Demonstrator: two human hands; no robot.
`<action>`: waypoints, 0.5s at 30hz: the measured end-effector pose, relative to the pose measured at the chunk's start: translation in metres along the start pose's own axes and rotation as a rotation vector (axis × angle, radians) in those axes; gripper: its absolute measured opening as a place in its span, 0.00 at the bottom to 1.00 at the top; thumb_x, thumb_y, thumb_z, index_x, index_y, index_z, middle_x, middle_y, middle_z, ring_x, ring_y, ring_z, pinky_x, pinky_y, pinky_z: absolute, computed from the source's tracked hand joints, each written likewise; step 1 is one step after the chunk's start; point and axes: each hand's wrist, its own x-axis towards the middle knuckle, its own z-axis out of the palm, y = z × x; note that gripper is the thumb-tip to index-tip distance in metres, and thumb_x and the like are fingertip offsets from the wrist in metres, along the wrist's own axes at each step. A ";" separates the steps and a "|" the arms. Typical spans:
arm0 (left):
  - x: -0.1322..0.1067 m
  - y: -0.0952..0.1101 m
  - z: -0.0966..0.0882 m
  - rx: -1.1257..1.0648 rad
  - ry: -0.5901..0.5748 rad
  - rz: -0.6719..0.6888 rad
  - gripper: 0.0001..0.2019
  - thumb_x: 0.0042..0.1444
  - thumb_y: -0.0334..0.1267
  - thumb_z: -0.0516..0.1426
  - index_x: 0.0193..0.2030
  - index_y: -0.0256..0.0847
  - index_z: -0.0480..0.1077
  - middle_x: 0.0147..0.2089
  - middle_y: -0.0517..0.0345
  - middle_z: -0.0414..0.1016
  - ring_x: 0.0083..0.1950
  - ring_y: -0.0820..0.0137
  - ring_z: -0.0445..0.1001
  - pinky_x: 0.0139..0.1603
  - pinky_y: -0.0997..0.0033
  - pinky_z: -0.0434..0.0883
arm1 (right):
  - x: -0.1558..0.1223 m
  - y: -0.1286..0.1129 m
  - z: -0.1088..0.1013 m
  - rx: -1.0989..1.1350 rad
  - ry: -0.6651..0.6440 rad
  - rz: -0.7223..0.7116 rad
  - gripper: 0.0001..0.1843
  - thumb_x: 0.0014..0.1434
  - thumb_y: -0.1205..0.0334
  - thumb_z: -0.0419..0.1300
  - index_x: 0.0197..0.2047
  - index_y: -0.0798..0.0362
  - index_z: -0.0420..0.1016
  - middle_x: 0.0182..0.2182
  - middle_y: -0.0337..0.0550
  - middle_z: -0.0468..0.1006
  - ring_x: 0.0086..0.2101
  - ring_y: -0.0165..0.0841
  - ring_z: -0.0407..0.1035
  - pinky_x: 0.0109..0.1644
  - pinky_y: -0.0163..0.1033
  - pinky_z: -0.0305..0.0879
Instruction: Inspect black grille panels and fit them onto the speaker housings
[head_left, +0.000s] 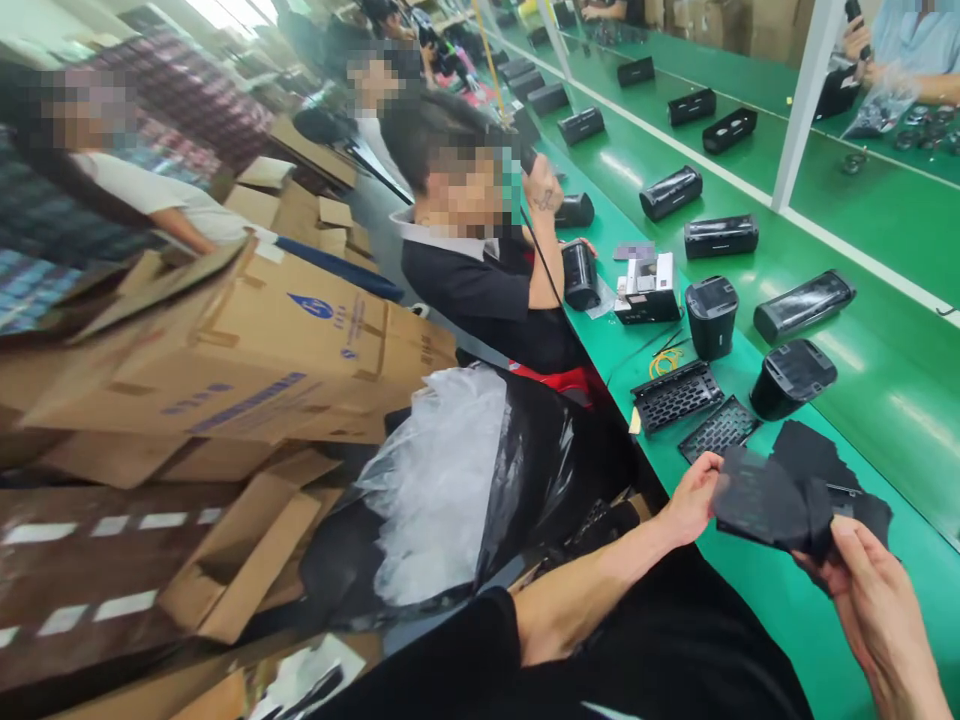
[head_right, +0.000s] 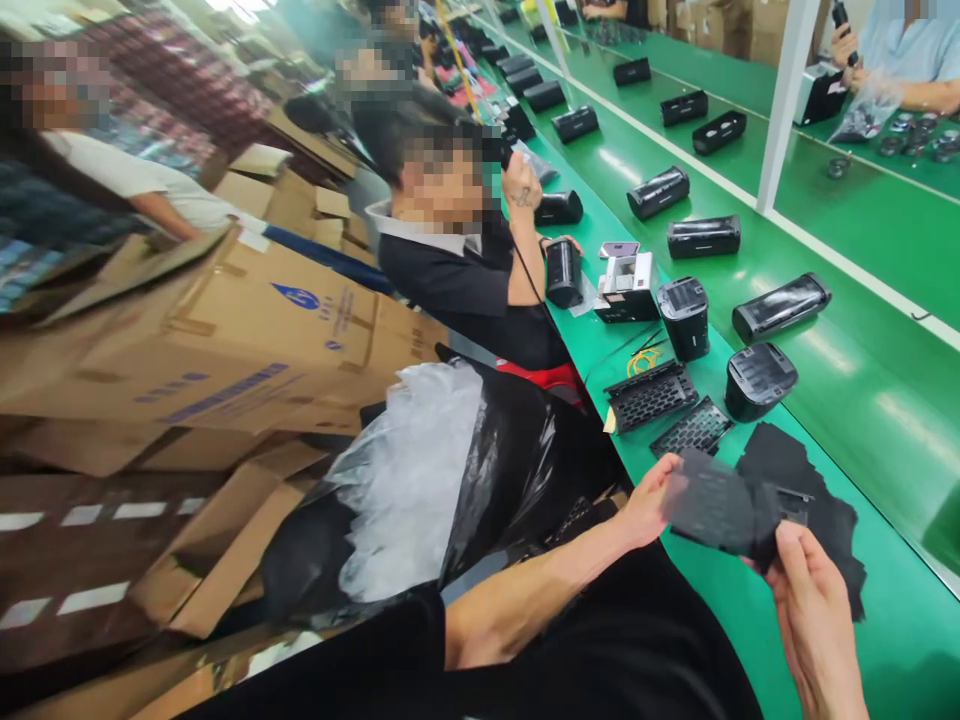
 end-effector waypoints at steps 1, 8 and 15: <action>0.001 -0.001 0.005 -0.002 -0.017 -0.013 0.32 0.42 0.59 0.74 0.41 0.44 0.63 0.29 0.71 0.65 0.26 0.78 0.65 0.29 0.76 0.69 | 0.004 0.006 -0.012 -0.086 0.056 0.001 0.32 0.46 0.30 0.74 0.39 0.50 0.79 0.37 0.43 0.82 0.36 0.39 0.77 0.42 0.43 0.78; 0.008 0.001 0.027 0.150 -0.123 -0.039 0.26 0.48 0.54 0.71 0.43 0.43 0.65 0.28 0.73 0.56 0.26 0.81 0.55 0.31 0.76 0.72 | -0.008 0.002 -0.072 -0.842 0.380 -0.008 0.48 0.48 0.15 0.53 0.51 0.48 0.81 0.42 0.50 0.83 0.36 0.47 0.76 0.44 0.52 0.72; 0.008 0.004 0.048 0.182 -0.260 -0.107 0.26 0.49 0.55 0.69 0.44 0.44 0.62 0.29 0.73 0.58 0.26 0.78 0.61 0.30 0.66 0.80 | -0.003 0.032 -0.087 -0.505 0.463 -0.036 0.66 0.40 0.25 0.71 0.73 0.56 0.63 0.54 0.55 0.80 0.51 0.52 0.75 0.52 0.50 0.71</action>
